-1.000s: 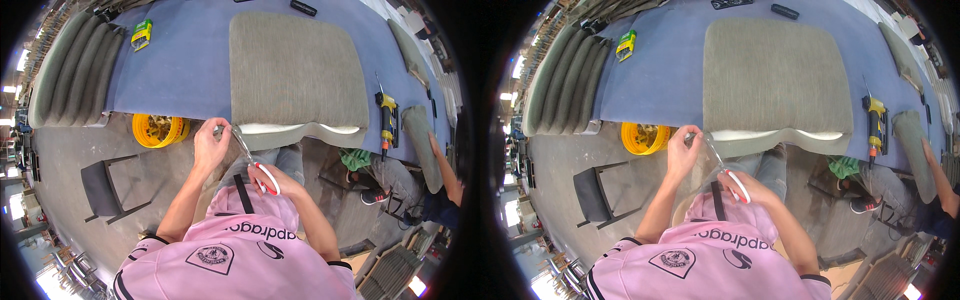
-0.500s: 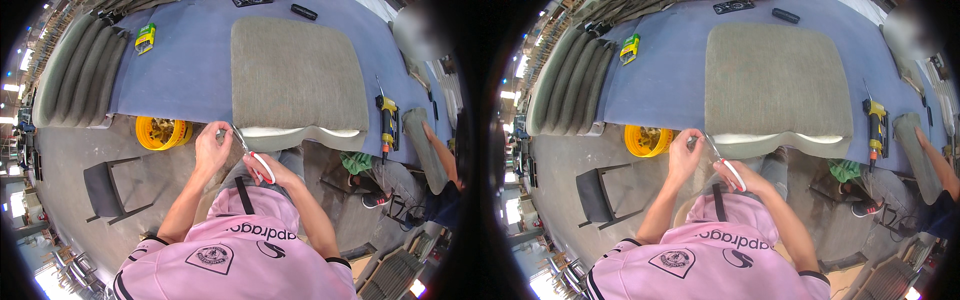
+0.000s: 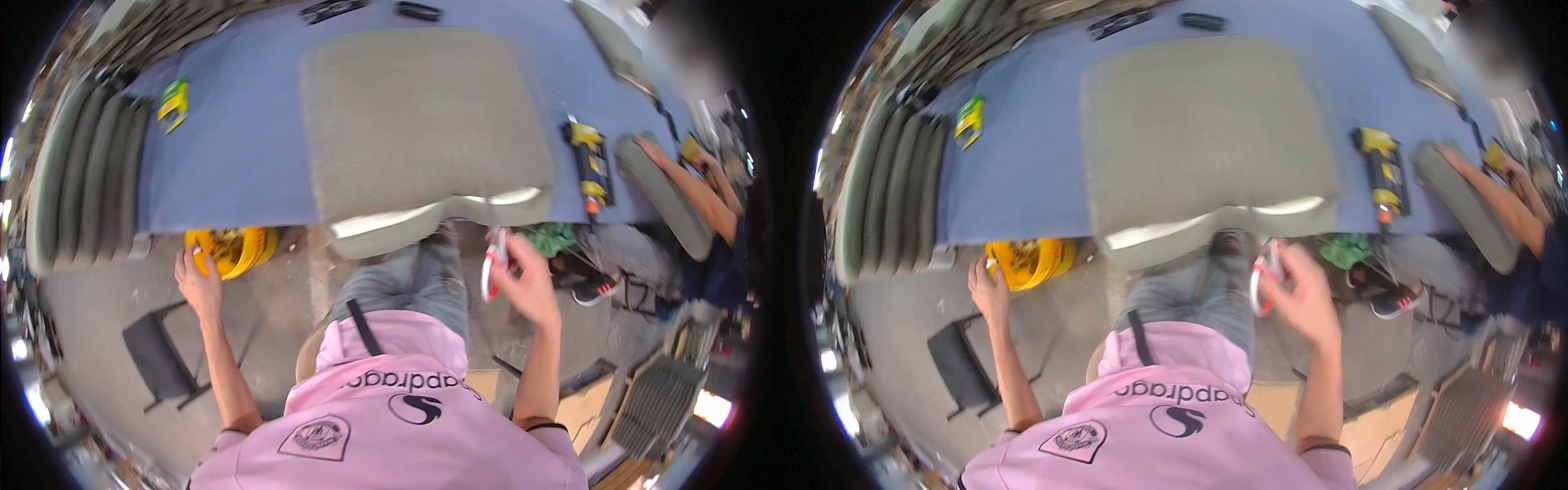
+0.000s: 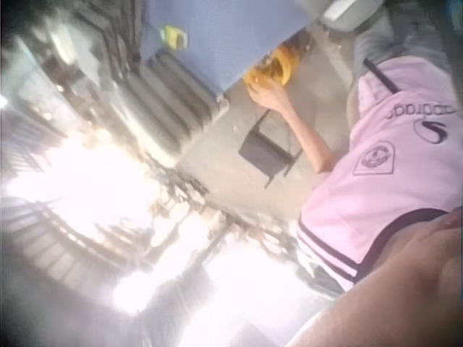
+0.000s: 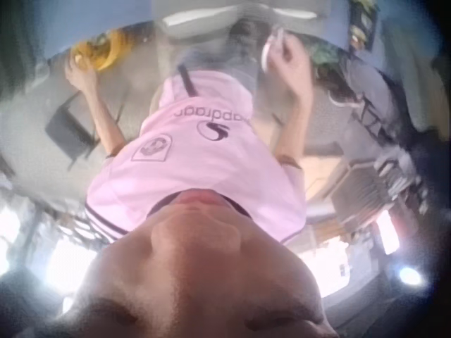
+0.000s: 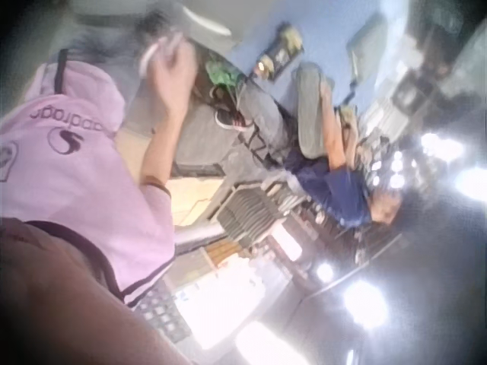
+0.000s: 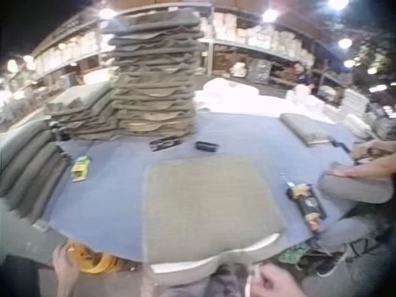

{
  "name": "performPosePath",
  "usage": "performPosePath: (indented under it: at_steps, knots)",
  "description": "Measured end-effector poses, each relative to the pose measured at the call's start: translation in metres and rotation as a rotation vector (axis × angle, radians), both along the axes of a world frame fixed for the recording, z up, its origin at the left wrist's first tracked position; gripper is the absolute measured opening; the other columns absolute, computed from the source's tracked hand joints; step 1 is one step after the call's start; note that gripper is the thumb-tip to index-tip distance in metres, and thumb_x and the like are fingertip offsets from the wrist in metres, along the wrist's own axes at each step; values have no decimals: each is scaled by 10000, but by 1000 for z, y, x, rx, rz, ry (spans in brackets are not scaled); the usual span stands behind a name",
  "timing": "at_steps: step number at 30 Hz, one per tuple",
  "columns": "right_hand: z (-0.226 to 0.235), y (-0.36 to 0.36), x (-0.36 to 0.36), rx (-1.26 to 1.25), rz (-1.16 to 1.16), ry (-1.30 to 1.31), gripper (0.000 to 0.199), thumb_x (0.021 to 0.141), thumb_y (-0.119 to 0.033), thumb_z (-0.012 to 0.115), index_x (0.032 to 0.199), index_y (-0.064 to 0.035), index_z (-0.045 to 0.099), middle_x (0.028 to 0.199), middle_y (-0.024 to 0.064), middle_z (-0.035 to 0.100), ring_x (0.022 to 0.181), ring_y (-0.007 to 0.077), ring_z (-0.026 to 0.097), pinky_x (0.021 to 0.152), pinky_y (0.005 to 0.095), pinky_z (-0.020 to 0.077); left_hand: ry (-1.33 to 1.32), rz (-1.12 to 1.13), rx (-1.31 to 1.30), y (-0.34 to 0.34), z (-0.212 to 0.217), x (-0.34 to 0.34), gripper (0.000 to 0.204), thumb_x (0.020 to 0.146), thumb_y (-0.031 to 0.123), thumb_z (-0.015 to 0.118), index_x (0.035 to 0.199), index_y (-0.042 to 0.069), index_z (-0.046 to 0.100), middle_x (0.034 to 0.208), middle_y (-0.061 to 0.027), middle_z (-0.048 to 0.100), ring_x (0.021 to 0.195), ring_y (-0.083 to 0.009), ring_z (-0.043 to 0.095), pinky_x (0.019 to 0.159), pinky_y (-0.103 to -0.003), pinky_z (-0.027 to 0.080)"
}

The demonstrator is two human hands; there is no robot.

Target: The person assembles a cushion by cutting a fabric cover with a knife, trimming excess with scissors, and securing the edges with a staple gun. The person folds the fabric over the cushion and staples it in place.

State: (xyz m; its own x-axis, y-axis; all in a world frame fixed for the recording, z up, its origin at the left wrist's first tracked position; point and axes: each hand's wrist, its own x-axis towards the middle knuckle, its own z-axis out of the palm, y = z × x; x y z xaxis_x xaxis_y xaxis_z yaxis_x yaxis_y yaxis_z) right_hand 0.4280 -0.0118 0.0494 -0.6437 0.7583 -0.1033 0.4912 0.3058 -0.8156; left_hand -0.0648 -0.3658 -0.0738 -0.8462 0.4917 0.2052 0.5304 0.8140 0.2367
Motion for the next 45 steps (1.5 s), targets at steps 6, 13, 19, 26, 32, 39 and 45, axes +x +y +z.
performPosePath:
  at_steps: [6, 13, 19, 26, 32, 39, 45]
  knots:
    - [-14, 126, 66, 665, -458, -235, 303, 999, -201, 714, 1229, -4, 722, 1034, 200, 744, 901, 349, 719, 805, 440, 556, -1786, -699, 750, 141, 18, 137, 583, 1072, 382, 672, 1498, 6, 543, 1414, -186, 657, 1212, -307, 697, 1061, -457, 532]
    - [-13, 113, 52, 596, -701, 303, 200, 1014, -67, 671, 1202, -28, 723, 1115, 130, 758, 1011, 231, 730, 859, 369, 583, -1470, -476, 671, 195, 41, 185, 610, 1081, 525, 604, 1334, -27, 652, 1223, -149, 723, 1060, -246, 702, 1013, -436, 534]
    - [-33, 91, 23, 472, -421, 581, 500, 983, -46, 701, 1465, -14, 569, 1422, 121, 665, 1322, 230, 626, 1017, 354, 561, -1178, -529, 1051, 128, 165, 138, 474, 1048, 310, 681, 1322, -73, 632, 1228, -205, 703, 1042, -311, 726, 789, -454, 627]
    - [76, 48, -70, 11, -226, 1176, 714, 800, 12, 893, 1430, 5, 558, 1378, 93, 657, 1312, 192, 595, 1132, 372, 470, -840, -727, 1565, 63, 268, 92, 486, 1111, 340, 499, 1380, -52, 598, 1284, -229, 701, 1036, -285, 703, 880, -432, 570]
    - [98, 33, -122, 269, -432, 1320, 679, 755, 4, 947, 1342, -4, 607, 1180, 48, 713, 1075, 144, 667, 967, 319, 537, -649, -1082, 1457, 136, 296, 133, 389, 1085, 419, 554, 856, 105, 554, 1068, -167, 691, 1147, -377, 657, 987, -498, 481]
    - [114, 22, -124, 268, -475, 1200, 663, 782, -55, 936, 1351, 3, 601, 1198, 62, 726, 1092, 149, 668, 968, 320, 540, 493, -1687, 401, 250, 380, 263, 153, 763, 226, 807, 877, 191, 712, 1310, 7, 757, 1370, -360, 631, 1132, -622, 426]
    - [106, 31, -100, 319, -332, 1147, 645, 922, -190, 863, 1445, 14, 545, 1354, 155, 676, 1266, 242, 638, 1097, 393, 493, 1003, -1417, 257, 334, 410, 279, 287, 804, 210, 772, 1077, 190, 687, 1113, 6, 697, 1354, -256, 594, 1249, -628, 186]
